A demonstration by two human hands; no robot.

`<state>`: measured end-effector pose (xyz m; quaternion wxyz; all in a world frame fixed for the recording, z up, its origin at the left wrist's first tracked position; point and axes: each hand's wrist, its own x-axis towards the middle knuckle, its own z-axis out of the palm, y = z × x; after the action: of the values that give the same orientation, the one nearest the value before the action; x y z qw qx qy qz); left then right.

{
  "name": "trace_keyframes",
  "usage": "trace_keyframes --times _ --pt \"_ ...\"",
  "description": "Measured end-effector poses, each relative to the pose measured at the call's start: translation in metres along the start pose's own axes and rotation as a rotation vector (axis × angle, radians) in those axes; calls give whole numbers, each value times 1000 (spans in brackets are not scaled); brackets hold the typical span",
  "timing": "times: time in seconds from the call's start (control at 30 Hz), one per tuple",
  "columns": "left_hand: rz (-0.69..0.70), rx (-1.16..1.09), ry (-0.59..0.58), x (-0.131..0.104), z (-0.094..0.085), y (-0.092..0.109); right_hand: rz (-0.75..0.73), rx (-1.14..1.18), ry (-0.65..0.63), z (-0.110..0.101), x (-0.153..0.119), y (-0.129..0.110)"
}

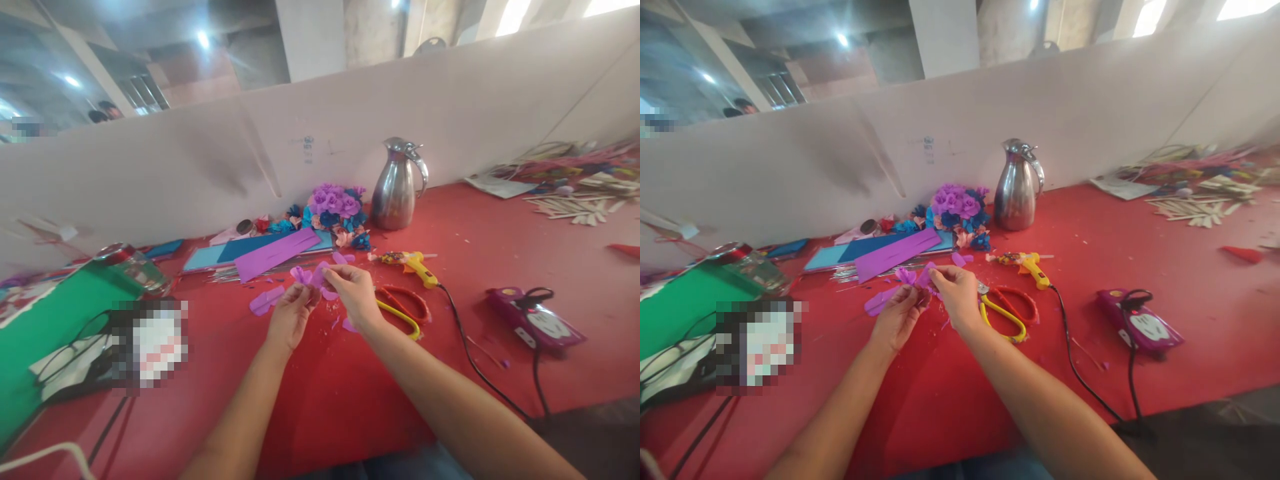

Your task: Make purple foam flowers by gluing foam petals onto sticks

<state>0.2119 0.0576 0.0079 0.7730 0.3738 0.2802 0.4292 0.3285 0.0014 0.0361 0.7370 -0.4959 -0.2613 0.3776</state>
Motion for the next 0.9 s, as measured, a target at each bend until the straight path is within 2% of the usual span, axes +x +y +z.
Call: trace_keyframes --times 0.33,0.5,0.73,0.9 --pt "-42 -46 -12 -1 -3 3 1 56 48 -6 6 -6" --pt "-95 -48 -50 -2 -2 3 1 44 25 -5 5 -5" --pt "-58 -54 -28 -1 -1 1 19 35 10 -1 1 -6" --pt "-38 -22 2 -3 2 1 -62 -91 8 -4 3 1"
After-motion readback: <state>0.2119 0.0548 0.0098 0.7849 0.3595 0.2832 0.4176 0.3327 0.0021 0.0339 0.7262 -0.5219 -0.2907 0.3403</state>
